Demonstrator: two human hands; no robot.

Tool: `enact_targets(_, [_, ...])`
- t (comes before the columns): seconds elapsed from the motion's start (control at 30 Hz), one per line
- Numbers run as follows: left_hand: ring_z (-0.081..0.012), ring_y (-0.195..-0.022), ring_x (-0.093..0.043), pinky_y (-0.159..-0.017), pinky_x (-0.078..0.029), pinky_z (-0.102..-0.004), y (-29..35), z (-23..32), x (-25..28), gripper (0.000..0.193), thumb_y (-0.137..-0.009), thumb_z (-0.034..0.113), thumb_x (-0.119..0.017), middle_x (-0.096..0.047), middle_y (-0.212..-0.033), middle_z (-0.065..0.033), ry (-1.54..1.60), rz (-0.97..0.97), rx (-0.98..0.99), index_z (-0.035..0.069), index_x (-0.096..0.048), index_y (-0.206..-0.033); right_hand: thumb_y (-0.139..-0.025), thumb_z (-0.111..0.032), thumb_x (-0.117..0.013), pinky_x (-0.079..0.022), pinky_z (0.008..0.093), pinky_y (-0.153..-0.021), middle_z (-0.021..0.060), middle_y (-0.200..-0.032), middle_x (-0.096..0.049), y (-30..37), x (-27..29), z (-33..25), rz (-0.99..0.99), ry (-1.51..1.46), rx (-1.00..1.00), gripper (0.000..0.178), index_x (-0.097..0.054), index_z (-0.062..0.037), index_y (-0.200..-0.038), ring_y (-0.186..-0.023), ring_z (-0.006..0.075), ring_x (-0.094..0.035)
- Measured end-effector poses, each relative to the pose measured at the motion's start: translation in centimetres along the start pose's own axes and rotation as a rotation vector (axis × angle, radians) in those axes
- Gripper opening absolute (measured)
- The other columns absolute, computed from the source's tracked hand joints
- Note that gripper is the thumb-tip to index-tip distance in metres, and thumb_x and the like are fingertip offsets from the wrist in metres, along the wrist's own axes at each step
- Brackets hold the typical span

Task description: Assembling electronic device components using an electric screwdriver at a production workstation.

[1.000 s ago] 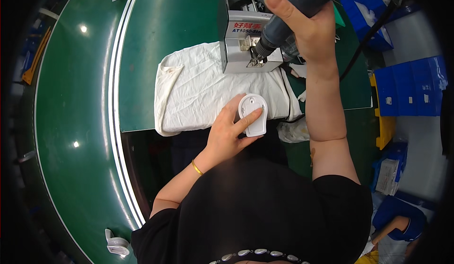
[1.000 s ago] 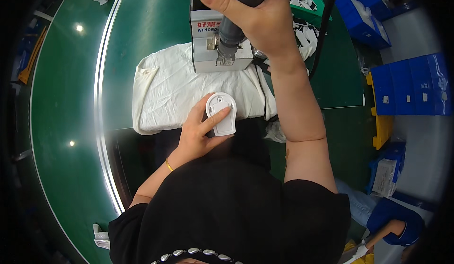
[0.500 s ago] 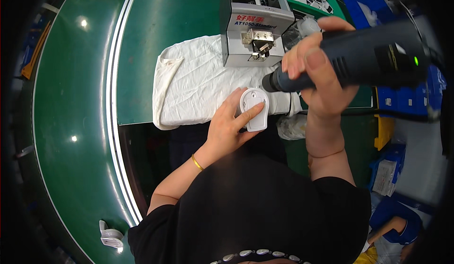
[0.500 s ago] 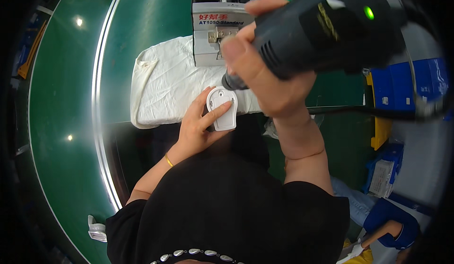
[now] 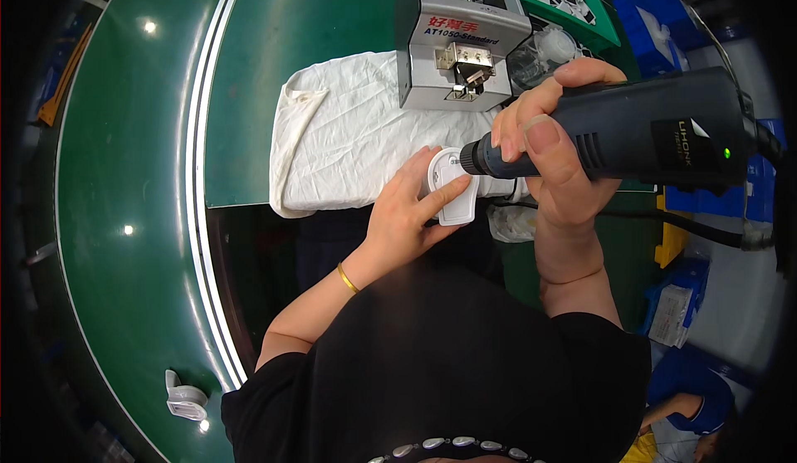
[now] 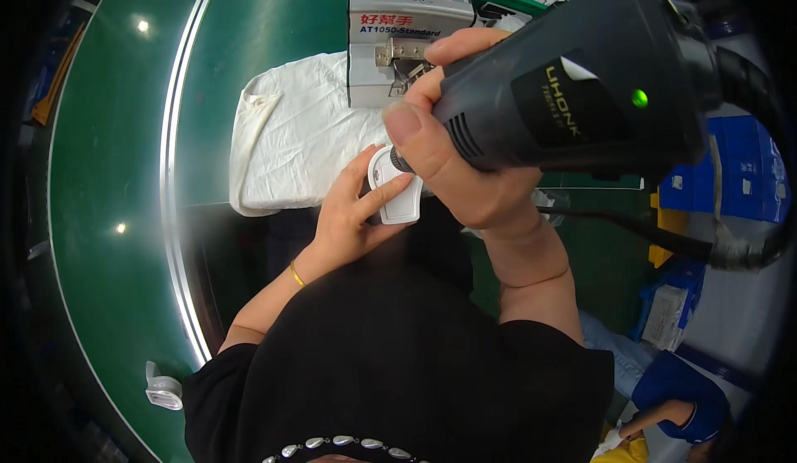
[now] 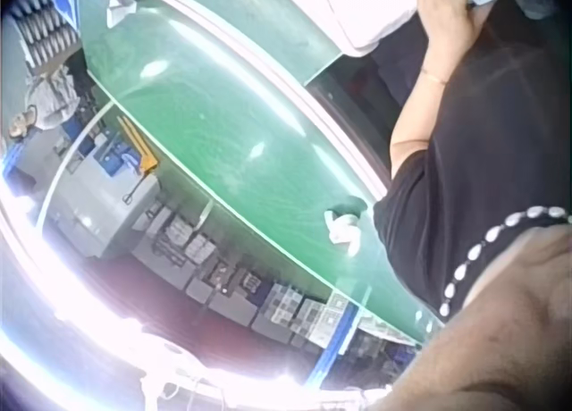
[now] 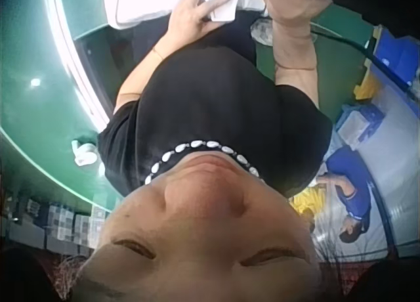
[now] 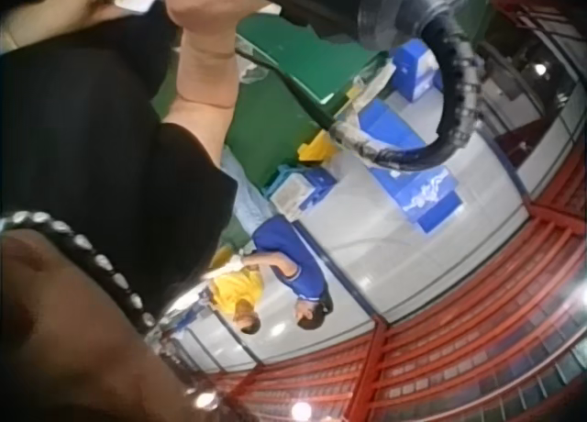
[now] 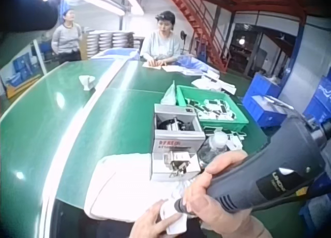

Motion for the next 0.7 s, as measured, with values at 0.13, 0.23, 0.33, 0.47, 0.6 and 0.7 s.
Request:
enact_targets(0.13, [-0.0433,-0.119,-0.052,-0.094,-0.047,-0.0457,-0.3,0.1,0.1,0.066,-0.062,0.018,-0.083,-0.051,-0.130,-0.0237,0.006,0.008,-0.005,0.020,-0.063,-0.124,-0.079,0.002,-0.070,-0.045,0.0212,-0.065,0.0046,-0.075,-0.060,-0.4,0.1,0.4,-0.037,0.001,0.031,0.041,-0.048,0.0048,-0.112,-0.065,0.0076,-0.056])
enact_targets(0.23, [-0.0434,-0.119,-0.052,-0.095,-0.047,-0.0457,-0.4,0.1,0.2,0.065,-0.062,0.018,-0.083,-0.051,-0.129,-0.0237,0.007,0.010,0.001,0.020,-0.063,-0.124,-0.079,0.002,-0.070,-0.045,0.0209,-0.065,0.0044,-0.076,-0.060,-0.4,-0.1,0.6,-0.017,0.012,0.021,0.040,-0.048,0.0050,-0.113,-0.066,0.0071,-0.056])
enact_targets(0.33, [-0.0435,-0.119,-0.052,-0.095,-0.047,-0.0457,-0.2,0.0,0.1,0.065,-0.062,0.018,-0.083,-0.051,-0.129,-0.0235,-0.001,0.015,-0.001,0.020,-0.063,-0.124,-0.086,-0.005,-0.059,-0.049,0.0350,-0.063,0.0092,-0.074,-0.054,-0.5,-0.2,0.1,-0.133,0.206,0.006,0.041,-0.037,-0.0023,-0.120,-0.062,0.0141,-0.053])
enact_targets(0.47, [-0.0436,-0.118,-0.052,-0.095,-0.047,-0.0457,-0.2,0.1,0.1,0.065,-0.062,0.018,-0.082,-0.051,-0.130,-0.0226,0.000,0.015,-0.007,0.020,-0.063,-0.124,-0.086,-0.005,-0.059,-0.049,0.0351,-0.063,0.0092,-0.074,-0.054,-0.5,0.3,0.1,-0.187,0.358,0.054,0.042,-0.037,-0.0019,-0.122,-0.063,0.0139,-0.054])
enact_targets(0.6, [-0.0435,-0.118,-0.052,-0.095,-0.047,-0.0457,0.0,0.0,0.0,0.065,-0.062,0.019,-0.082,-0.051,-0.130,-0.0219,-0.008,0.019,-0.008,0.020,-0.063,-0.124,-0.078,0.004,-0.069,-0.044,0.0223,-0.070,0.0062,-0.086,-0.061,0.0,0.0,0.9,-0.011,0.134,-0.003,0.031,-0.054,0.0043,-0.105,-0.071,0.0078,-0.055])
enact_targets(0.7, [-0.0435,-0.118,-0.052,-0.095,-0.047,-0.0456,-0.1,0.2,0.2,0.063,-0.063,0.019,-0.081,-0.051,-0.130,-0.0215,-0.015,0.015,0.000,0.020,-0.063,-0.124,-0.083,0.001,-0.063,-0.047,0.0287,-0.067,0.0084,-0.082,-0.057,-0.2,-0.1,0.8,-0.072,0.129,0.005,0.034,-0.045,0.0011,-0.112,-0.067,0.0113,-0.055])
Point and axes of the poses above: each hand's wrist, its own y-axis away from the middle knuckle, its own x-axis out of the back of the hand, z = x × y, the point moved 2 cm from there along -y, towards the middle knuckle
